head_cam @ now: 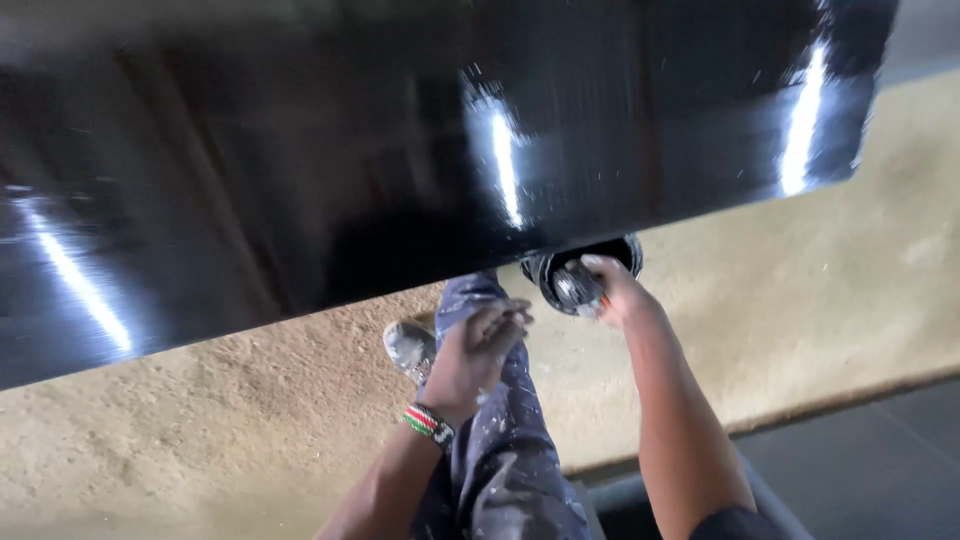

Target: Applying a black liquid finish or paint to a large furniture panel using a sponge applicator.

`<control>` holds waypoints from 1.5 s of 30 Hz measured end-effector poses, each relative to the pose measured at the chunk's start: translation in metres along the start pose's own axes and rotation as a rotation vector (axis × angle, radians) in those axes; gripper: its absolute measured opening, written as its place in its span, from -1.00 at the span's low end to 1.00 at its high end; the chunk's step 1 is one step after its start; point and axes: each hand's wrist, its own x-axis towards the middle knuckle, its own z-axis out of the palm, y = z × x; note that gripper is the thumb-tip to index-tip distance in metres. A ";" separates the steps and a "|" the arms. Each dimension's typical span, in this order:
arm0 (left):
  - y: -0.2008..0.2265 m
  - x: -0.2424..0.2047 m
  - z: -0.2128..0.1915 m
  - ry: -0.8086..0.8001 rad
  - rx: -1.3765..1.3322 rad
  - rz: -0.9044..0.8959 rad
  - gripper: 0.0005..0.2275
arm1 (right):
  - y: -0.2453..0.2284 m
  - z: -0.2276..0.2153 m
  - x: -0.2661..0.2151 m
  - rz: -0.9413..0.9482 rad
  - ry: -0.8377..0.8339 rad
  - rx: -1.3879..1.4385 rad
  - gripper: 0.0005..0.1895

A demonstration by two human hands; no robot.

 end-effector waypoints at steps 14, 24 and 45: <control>0.164 -0.052 0.005 0.267 -0.314 0.391 -0.61 | -0.148 0.005 -0.179 -0.466 -0.957 0.427 -0.50; 0.302 0.009 0.001 0.450 -0.428 0.587 -0.71 | -0.388 0.138 -0.171 -0.641 -0.687 0.551 -0.84; 0.412 -0.008 -0.026 0.891 -0.036 0.820 -0.70 | -0.373 0.368 -0.192 -1.409 0.551 -0.883 -0.79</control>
